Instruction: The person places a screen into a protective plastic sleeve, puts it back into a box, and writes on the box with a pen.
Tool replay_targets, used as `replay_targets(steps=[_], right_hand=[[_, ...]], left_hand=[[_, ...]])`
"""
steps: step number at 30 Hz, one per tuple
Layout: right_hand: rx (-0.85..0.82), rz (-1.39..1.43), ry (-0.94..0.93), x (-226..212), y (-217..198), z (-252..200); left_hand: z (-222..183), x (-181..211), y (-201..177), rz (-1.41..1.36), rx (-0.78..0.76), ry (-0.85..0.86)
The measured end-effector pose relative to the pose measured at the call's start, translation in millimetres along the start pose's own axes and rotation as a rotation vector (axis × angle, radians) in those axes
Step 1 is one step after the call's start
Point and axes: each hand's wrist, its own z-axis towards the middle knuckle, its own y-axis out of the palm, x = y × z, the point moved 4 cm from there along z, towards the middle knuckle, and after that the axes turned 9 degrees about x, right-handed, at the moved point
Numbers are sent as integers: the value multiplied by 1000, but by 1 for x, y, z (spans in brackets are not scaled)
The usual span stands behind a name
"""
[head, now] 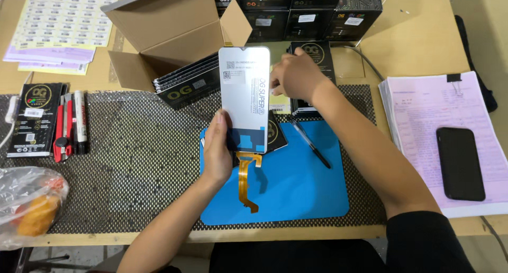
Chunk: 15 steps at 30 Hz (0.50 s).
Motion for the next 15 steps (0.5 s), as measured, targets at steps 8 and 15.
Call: replay_targets(steps=[8, 15], right_hand=[[-166, 71, -33, -8, -33, 5], [-382, 90, -14, -4, -31, 15]], left_hand=[[5, -50, -23, -60, -17, -190], [4, -61, -27, -75, -27, -236]])
